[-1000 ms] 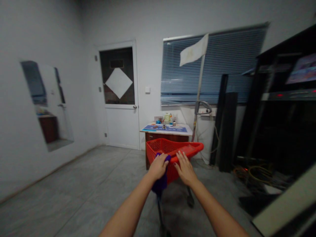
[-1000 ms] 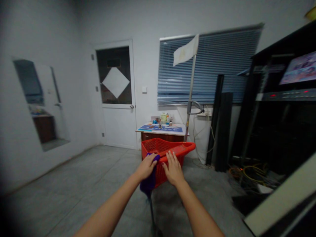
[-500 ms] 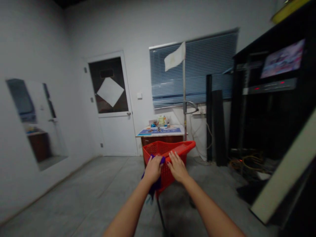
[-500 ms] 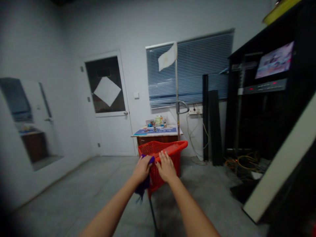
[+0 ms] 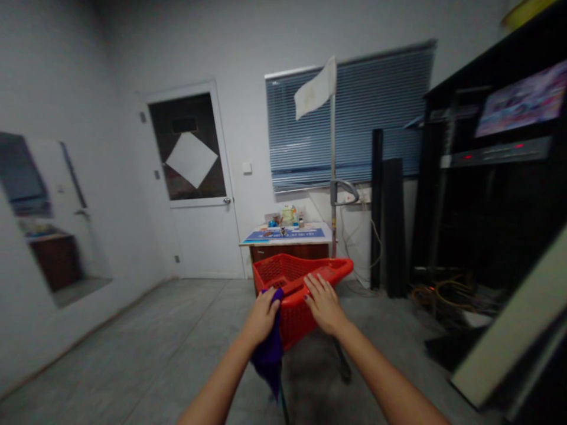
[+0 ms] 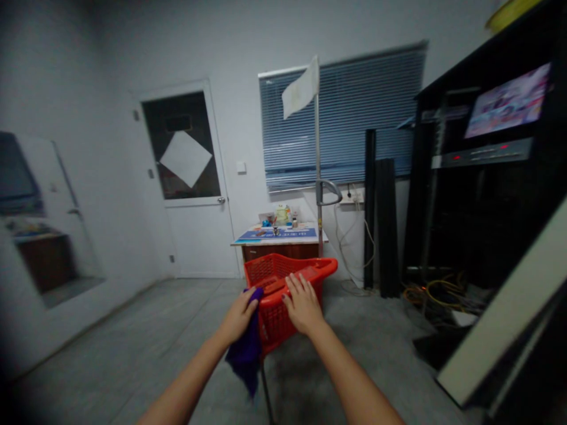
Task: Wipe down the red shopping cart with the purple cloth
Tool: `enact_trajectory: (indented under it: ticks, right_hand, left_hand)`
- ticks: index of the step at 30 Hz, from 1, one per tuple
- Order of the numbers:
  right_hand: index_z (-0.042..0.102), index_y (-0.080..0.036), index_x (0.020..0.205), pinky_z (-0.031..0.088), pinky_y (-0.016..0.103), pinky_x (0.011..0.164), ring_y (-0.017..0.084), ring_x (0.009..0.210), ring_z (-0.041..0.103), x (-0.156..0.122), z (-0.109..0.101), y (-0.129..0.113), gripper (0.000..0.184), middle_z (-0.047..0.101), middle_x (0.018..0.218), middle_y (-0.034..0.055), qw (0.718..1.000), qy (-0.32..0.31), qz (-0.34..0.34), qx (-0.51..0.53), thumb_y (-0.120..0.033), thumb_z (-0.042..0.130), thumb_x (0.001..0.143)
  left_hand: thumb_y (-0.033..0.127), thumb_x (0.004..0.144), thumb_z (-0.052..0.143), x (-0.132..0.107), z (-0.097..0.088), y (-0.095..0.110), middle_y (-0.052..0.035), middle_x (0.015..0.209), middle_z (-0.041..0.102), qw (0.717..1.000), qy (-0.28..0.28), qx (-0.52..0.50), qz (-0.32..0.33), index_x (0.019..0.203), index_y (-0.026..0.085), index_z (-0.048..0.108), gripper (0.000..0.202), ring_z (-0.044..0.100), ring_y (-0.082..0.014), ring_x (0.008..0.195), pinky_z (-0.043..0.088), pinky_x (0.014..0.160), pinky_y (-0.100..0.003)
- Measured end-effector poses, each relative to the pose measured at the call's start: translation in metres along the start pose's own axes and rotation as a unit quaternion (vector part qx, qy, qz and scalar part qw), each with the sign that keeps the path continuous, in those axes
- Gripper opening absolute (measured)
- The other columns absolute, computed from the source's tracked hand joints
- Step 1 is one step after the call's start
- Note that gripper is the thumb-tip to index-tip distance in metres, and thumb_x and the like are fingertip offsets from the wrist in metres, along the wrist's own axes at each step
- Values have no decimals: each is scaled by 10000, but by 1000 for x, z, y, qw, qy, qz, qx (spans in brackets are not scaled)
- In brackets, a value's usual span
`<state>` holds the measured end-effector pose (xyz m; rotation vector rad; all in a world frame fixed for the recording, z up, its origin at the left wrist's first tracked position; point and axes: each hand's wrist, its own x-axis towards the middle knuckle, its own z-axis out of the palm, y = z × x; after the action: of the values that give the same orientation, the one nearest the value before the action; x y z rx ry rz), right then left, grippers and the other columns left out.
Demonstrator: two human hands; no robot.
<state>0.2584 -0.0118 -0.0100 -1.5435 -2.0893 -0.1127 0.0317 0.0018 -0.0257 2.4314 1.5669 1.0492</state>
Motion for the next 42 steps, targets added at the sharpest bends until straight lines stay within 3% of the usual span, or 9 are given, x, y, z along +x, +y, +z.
enact_trajectory:
  ticks: [4, 7, 9, 14, 18, 23, 28, 36, 42]
  right_hand:
    - [313, -219, 1477, 168, 436, 1164, 216, 1440, 157, -1, 5, 2, 551, 278, 1549, 12, 1000, 16, -6, -4, -452, 264, 979]
    - [319, -224, 1474, 199, 458, 1154, 226, 1432, 183, 1, 11, 11, 549, 315, 1535, 27, 999, 42, -18, -3, -451, 265, 977]
    - [329, -216, 1470, 203, 463, 1153, 228, 1426, 200, 3, 16, 20, 547, 332, 1527, 36, 998, 57, -28, -3, -446, 255, 979]
    - [321, -233, 1471, 216, 472, 1144, 226, 1415, 223, 6, 26, 34, 534, 368, 1507, 40, 995, 88, -52, -3, -429, 254, 978]
    - [323, -223, 1469, 225, 466, 1139, 227, 1406, 238, 6, 29, 31, 536, 378, 1500, 45, 993, 103, -54, -3, -426, 247, 980]
    - [313, -227, 1474, 235, 468, 1137, 225, 1406, 233, 4, 31, 23, 551, 375, 1502, 45, 993, 111, -34, -23, -458, 267, 976]
    - [312, -237, 1475, 247, 449, 1136, 210, 1409, 226, 2, 26, 19, 532, 362, 1511, 32, 995, 98, -14, -30, -431, 246, 984]
    - [307, -304, 1471, 264, 434, 1118, 194, 1386, 289, 6, 8, 12, 503, 371, 1508, 2, 997, 28, -40, -54, -430, 245, 989]
    - [308, -227, 1475, 232, 439, 1137, 202, 1396, 276, 13, 29, 4, 548, 370, 1507, 40, 996, 65, -51, -41, -460, 234, 985]
  left_hand:
    - [205, 924, 399, -1, 4, 33, -96, 1281, 617, 998, 39, 51, 27, 1240, 198, 548, 349, 506, -237, 1257, 235, 1144, -541]
    - [178, 908, 437, 0, 3, 60, -122, 1211, 646, 995, 21, 88, 37, 1203, 170, 567, 322, 544, -243, 1200, 228, 1147, -522]
    - [179, 907, 453, 2, 0, 67, -116, 1236, 635, 995, 1, 84, 47, 1224, 177, 557, 334, 539, -233, 1207, 216, 1155, -511]
    - [250, 938, 429, 1, -8, 43, -61, 1379, 551, 999, -35, 13, 26, 1320, 241, 501, 389, 406, -205, 1348, 188, 1168, -514]
    - [265, 962, 364, 1, -5, 30, -92, 1357, 569, 1000, -9, -4, -5, 1302, 195, 522, 382, 439, -204, 1324, 226, 1162, -498]
    - [211, 935, 410, 5, 11, 54, -130, 1237, 626, 996, 46, 65, 44, 1215, 142, 553, 322, 507, -254, 1241, 227, 1154, -529]
    - [216, 928, 434, 6, 15, 70, -115, 1077, 665, 987, 59, 110, 97, 1118, 155, 571, 241, 585, -261, 1079, 223, 1139, -561]
    - [194, 909, 461, 2, -4, 36, -95, 1180, 642, 993, 59, 77, 71, 1199, 210, 541, 301, 533, -242, 1175, 168, 1164, -545]
    - [206, 913, 457, 0, -17, 18, -95, 1184, 645, 994, 59, 88, 22, 1170, 200, 566, 279, 515, -253, 1207, 177, 1163, -541]
